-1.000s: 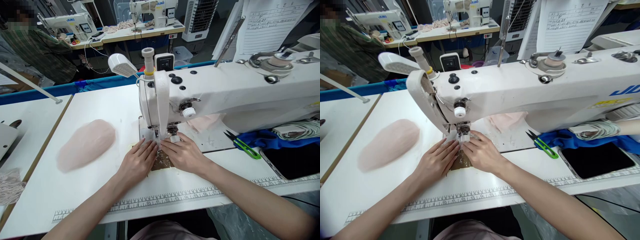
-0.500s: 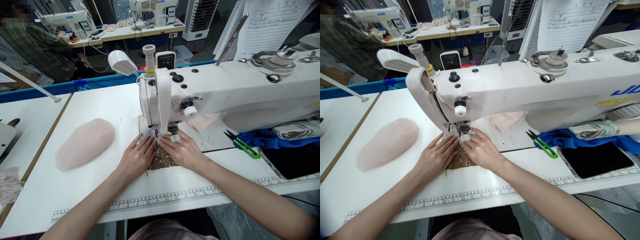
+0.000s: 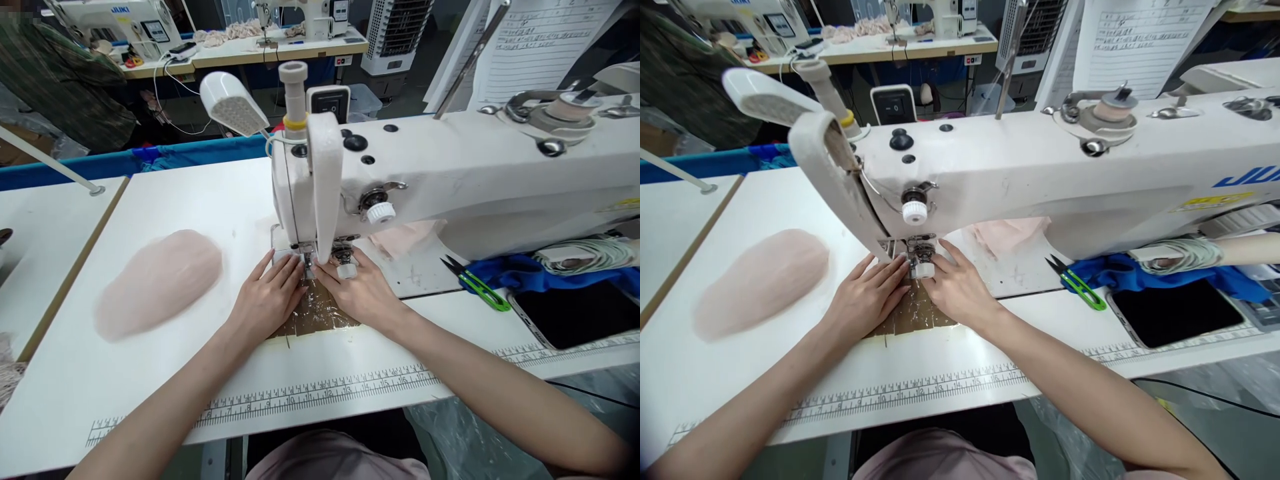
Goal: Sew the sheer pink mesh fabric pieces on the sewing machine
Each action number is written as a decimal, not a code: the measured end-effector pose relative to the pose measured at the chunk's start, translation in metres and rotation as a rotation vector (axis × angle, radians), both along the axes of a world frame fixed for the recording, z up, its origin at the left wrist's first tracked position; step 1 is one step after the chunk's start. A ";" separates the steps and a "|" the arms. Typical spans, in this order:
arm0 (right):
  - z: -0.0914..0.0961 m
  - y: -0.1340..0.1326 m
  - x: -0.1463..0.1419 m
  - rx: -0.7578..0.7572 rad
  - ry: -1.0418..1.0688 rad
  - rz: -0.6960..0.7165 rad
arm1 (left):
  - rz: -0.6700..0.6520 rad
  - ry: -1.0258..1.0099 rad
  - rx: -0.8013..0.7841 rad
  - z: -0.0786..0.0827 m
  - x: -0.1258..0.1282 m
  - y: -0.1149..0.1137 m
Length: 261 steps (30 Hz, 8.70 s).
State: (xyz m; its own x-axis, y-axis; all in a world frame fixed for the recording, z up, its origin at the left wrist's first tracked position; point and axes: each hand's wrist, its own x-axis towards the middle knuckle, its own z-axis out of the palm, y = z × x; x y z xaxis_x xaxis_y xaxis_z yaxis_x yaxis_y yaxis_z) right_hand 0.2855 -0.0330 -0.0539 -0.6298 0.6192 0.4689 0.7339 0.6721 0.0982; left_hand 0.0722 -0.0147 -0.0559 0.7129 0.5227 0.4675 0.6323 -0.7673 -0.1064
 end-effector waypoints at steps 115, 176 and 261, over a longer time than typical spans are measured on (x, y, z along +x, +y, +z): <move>0.024 -0.020 -0.009 0.009 0.207 0.384 | -0.298 -0.003 0.241 -0.001 0.019 -0.045; 0.031 -0.017 0.001 -1.236 0.918 -0.001 | 0.092 -0.648 -1.553 0.044 -0.005 -0.025; 0.032 -0.031 0.003 0.217 0.223 0.440 | -0.088 -0.431 -0.278 0.033 0.002 -0.046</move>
State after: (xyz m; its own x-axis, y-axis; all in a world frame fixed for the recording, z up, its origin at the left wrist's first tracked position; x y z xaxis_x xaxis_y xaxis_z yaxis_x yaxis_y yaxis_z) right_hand 0.2888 -0.0642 -0.0217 -0.6784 0.1935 0.7087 0.4063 0.9026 0.1425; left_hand 0.0745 -0.0611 -0.0234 0.5334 0.6154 0.5803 0.5055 -0.7820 0.3647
